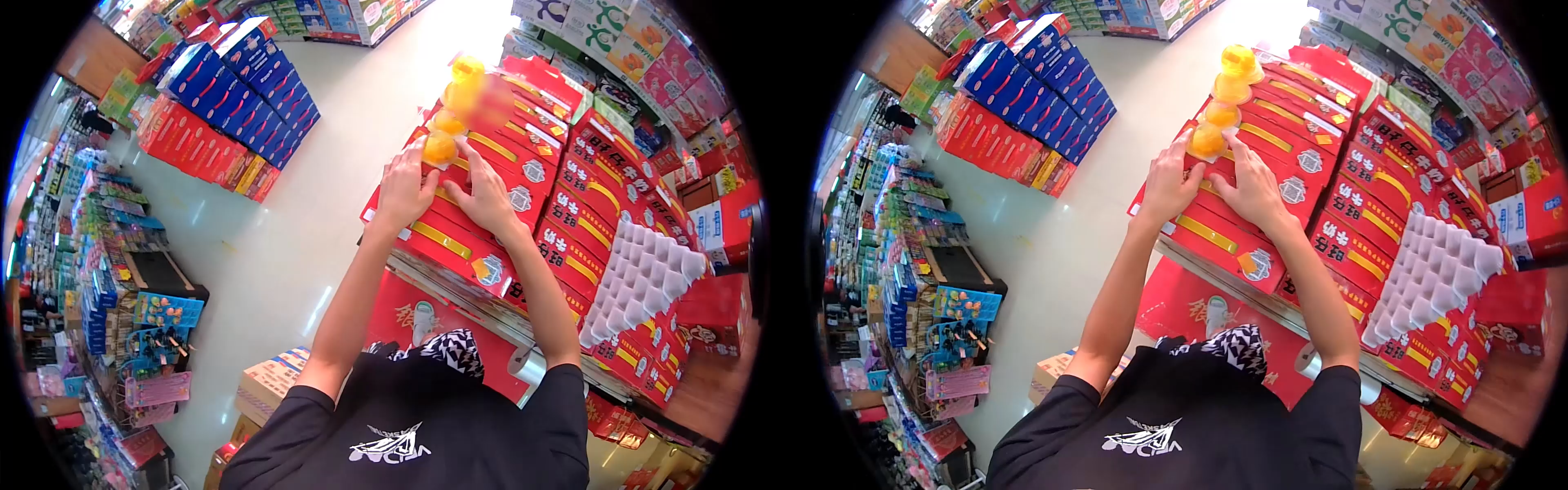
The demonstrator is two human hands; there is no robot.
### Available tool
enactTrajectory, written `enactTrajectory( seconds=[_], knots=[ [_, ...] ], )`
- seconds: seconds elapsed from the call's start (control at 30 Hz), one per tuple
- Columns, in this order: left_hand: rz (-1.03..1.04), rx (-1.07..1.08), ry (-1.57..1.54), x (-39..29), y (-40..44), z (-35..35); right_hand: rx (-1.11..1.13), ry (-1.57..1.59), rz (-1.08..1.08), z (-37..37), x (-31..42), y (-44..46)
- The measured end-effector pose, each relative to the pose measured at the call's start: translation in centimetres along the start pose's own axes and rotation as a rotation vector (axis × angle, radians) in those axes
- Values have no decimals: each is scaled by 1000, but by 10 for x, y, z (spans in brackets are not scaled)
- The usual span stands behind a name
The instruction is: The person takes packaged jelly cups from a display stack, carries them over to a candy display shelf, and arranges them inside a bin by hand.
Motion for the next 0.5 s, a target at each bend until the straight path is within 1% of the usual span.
enactTrajectory(
  seconds=[0.1, 0.2, 0.3, 0.4, 0.5],
  knots=[
    [-6, -19, 2, 0, -2, -2, 56, -107, -45, 4, 5, 0],
    [-48, -16, -62, 6, -2, -3, 143, -68, -4, 5, 6, -1],
    [-74, -6, -55, 5, -1, -4, 37, -74, -112, 1, 6, -4],
    [-52, 5, -12, 3, -1, -3, -66, -95, -163, 2, 8, -2],
    [-20, -5, 9, 3, 0, -3, 0, 25, -51, 1, 4, 1]
  ],
)
Point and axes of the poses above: each hand's wrist, its own y-axis towards the middle knuckle, its own z-axis out of the palm, x = y × z, the point moved 8 cm from there along y, towards the middle knuckle
